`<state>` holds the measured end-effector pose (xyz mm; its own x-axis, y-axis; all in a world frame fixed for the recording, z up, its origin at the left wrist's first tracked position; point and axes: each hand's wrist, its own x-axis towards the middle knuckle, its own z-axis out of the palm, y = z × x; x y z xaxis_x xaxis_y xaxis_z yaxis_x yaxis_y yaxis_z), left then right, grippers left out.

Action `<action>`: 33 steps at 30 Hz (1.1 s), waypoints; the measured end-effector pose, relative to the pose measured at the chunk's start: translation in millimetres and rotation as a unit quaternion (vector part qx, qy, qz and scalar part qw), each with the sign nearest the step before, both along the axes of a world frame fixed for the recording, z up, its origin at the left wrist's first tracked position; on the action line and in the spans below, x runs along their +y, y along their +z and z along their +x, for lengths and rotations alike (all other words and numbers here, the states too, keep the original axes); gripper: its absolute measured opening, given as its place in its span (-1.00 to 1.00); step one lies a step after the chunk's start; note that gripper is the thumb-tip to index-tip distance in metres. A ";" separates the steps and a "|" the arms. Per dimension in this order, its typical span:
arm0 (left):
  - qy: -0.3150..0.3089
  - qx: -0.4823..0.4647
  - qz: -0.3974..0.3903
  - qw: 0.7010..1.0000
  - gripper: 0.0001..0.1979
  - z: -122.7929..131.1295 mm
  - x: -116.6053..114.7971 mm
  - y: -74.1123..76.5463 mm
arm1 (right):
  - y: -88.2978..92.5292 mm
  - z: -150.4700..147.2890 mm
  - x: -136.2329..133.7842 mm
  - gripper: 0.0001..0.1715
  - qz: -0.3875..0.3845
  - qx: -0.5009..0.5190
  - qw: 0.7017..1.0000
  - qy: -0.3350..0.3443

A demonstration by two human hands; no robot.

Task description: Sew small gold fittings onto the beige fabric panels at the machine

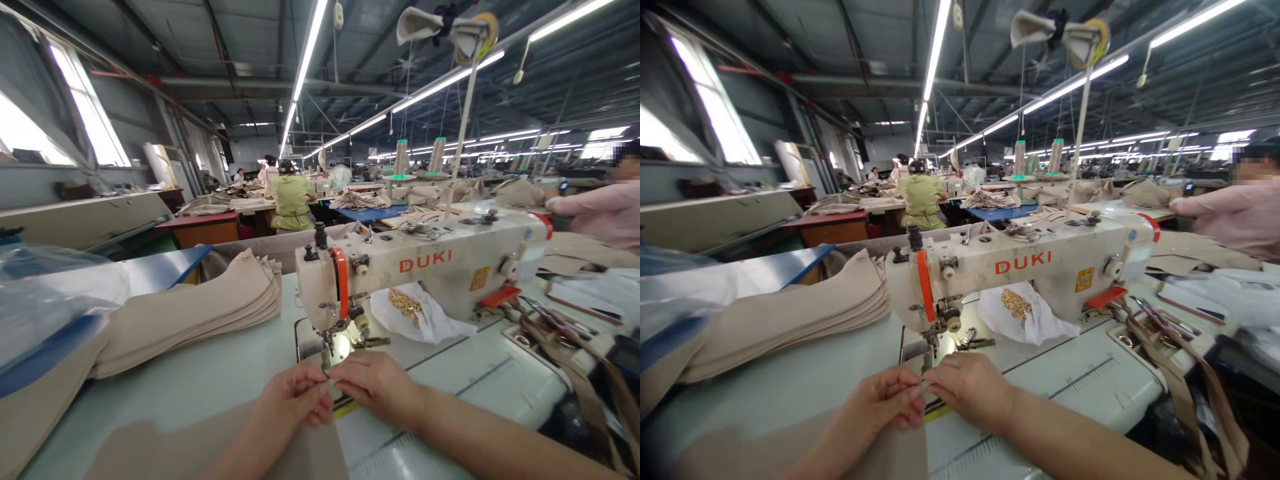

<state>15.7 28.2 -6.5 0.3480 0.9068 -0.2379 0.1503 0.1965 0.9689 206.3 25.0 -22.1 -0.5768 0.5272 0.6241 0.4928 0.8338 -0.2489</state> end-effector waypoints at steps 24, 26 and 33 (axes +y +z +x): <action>-0.035 0.062 0.050 0.996 -0.57 -7.1 5.6 -1.6 | 41.4 124.0 13.0 -0.74 -0.059 -0.323 0.928 -0.178; -0.030 0.057 0.046 0.997 -0.56 -7.2 5.4 -0.5 | 42.4 124.2 15.6 -0.77 -0.051 -0.324 0.928 -0.175; -0.034 0.038 0.037 0.998 -0.55 -10.9 8.7 -7.9 | 54.1 128.7 8.3 -0.78 -0.043 -0.329 0.927 -0.174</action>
<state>4.8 36.9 -14.4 0.3933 0.8977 -0.1988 0.2350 0.1109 0.9656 335.0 33.3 32.0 -0.6025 0.7850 0.1439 0.7976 0.5860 0.1431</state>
